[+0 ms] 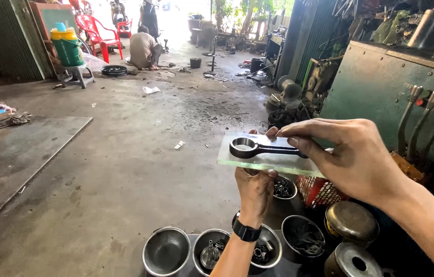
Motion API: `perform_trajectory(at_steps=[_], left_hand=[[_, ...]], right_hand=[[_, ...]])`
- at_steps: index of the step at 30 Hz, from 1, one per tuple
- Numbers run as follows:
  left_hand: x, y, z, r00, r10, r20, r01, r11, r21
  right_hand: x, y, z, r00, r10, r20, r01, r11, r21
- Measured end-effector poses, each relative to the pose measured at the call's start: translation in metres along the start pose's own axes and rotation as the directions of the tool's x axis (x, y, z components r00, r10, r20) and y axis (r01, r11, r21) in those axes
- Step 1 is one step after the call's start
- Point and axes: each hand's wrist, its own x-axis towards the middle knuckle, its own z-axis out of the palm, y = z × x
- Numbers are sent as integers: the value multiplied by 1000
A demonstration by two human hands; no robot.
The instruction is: Cleaning and inspecting various motorcycle engine components like crankshafts and connecting rods at a workbench using measuring tools.
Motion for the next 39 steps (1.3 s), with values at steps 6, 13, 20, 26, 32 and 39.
perform_trajectory(at_steps=[6, 13, 20, 26, 32, 39], left_hand=[[0, -2, -2, 1000, 0, 8, 0, 1000, -15], [4, 4, 5, 1000, 12, 1, -12, 999, 32], [3, -4, 0, 1000, 6, -24, -7, 1000, -18], [3, -10, -7, 1000, 27, 6, -27, 999, -26], [6, -11, -3, 999, 30, 20, -29, 999, -37], [6, -16, -2, 999, 30, 37, -27, 997, -69]], right_hand=[[5, 13, 19, 983, -168, 73, 170, 985, -21], [5, 20, 14, 988, -113, 107, 125, 986, -113], [2, 21, 1, 992, -125, -29, 124, 991, -47], [1, 22, 0, 998, -50, -23, 47, 995, -92], [2, 25, 0, 1000, -8, -19, 6, 995, -104], [4, 31, -2, 1000, 5, -6, -6, 996, -91]])
